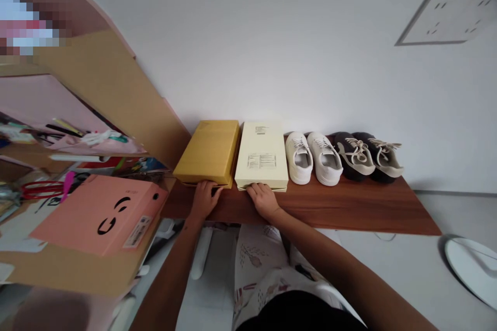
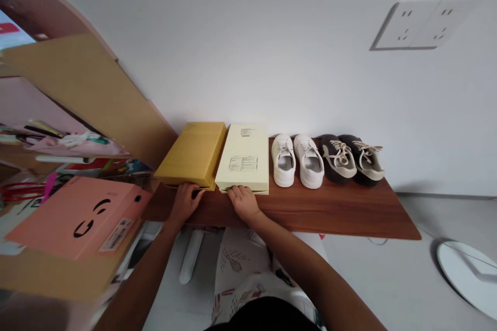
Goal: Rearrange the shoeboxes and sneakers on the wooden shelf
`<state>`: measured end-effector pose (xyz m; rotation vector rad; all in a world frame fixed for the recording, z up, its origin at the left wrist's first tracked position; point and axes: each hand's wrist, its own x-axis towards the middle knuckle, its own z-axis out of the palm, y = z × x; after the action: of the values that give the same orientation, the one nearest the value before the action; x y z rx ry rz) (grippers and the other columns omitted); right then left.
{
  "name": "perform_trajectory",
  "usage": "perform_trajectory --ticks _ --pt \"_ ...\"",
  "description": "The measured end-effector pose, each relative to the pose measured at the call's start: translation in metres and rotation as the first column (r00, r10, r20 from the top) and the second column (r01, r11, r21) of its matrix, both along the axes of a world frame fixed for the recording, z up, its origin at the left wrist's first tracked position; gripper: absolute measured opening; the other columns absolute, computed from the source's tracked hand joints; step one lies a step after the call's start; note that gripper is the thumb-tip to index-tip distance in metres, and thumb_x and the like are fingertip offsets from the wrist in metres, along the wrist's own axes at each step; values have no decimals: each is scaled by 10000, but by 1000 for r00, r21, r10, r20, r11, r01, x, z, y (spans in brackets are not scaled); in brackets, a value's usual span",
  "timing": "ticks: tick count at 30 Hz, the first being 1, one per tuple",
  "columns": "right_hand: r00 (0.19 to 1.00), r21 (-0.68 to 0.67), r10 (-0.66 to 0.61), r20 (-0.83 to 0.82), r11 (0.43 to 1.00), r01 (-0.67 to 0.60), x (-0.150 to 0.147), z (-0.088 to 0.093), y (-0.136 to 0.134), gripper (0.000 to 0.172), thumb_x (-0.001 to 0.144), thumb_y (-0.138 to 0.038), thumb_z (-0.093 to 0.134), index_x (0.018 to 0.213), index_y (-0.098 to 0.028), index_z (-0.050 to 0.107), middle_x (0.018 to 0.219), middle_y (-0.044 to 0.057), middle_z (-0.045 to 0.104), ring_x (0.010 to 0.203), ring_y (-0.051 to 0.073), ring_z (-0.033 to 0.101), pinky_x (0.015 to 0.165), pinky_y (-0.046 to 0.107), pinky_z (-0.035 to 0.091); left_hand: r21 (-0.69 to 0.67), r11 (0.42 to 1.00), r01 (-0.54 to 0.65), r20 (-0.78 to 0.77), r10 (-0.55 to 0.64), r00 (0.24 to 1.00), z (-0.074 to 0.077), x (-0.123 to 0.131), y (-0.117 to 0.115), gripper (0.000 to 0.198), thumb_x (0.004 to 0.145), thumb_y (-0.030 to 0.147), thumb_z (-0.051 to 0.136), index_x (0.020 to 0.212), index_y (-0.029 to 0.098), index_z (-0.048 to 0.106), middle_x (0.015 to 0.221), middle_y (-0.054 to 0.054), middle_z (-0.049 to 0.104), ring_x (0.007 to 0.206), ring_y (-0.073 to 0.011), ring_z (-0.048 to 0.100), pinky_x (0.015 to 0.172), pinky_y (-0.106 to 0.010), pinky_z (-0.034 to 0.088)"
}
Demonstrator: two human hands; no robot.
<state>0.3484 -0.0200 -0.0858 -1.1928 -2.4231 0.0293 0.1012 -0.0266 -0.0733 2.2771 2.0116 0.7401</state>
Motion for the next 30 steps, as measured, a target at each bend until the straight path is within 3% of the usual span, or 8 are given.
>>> perform_trajectory --ticks 8,12,15,18,20,21,25,30 --pt "993 2 12 -114 1000 -11 -1 -5 -2 299 968 -137 444 1186 -195 640 1130 115 661 1006 230 581 913 372 446 81 977 -198 65 193 979 9 17 -10 197 867 372 531 900 192 603 966 -131 597 1003 -307 553 936 -478 432" --pt "953 61 26 -303 998 -8 22 -3 -33 236 933 -176 505 1100 -210 667 1199 111 646 1173 238 546 1059 442 386 245 892 -380 202 336 920 30 57 -23 262 879 318 528 1074 147 564 1102 -176 586 1113 -319 525 1000 -516 402" --pt "921 69 -75 -381 992 110 69 7 -54 207 908 -251 553 1089 -260 655 1230 95 626 1234 254 522 1100 504 335 335 883 -329 323 220 920 47 119 -39 292 892 284 538 1161 171 535 1177 -163 567 1195 -296 503 1054 -506 379" --pt "791 -12 -408 -455 892 453 132 20 -48 281 918 -336 529 1178 -257 602 1295 142 562 1255 291 503 1076 525 351 267 964 19 371 -121 921 52 195 -44 254 905 262 539 1157 235 558 1173 -117 574 1155 -243 554 1015 -424 450" --pt "640 -101 -604 -476 760 642 169 27 -29 418 915 -408 507 1282 -209 527 1340 202 505 1284 332 467 1041 542 375 182 953 242 387 -296 873 47 244 -30 321 898 250 554 1219 252 537 1223 -115 567 1195 -233 547 1019 -407 463" --pt "592 -146 -655 -470 719 679 183 28 -17 499 901 -441 513 1327 -182 482 1354 223 488 1302 348 446 1035 546 377 149 954 260 394 -299 869 43 266 -18 379 886 238 571 1260 239 510 1274 -135 542 1245 -245 518 1041 -427 449" --pt "524 -359 -706 -476 700 617 208 25 24 763 807 -529 594 1400 -113 353 1371 248 495 1298 345 467 1017 487 420 44 994 101 350 -110 930 22 322 39 380 813 169 652 1176 152 540 1371 -228 442 1353 -325 414 1078 -513 385" --pt "310 -596 -764 -566 639 486 213 18 34 803 755 -581 638 1381 -162 361 1271 196 608 1127 310 618 940 440 489 52 998 -24 535 -7 845 13 329 64 194 864 255 606 1032 172 555 1148 -162 574 1163 -271 574 981 -431 473"
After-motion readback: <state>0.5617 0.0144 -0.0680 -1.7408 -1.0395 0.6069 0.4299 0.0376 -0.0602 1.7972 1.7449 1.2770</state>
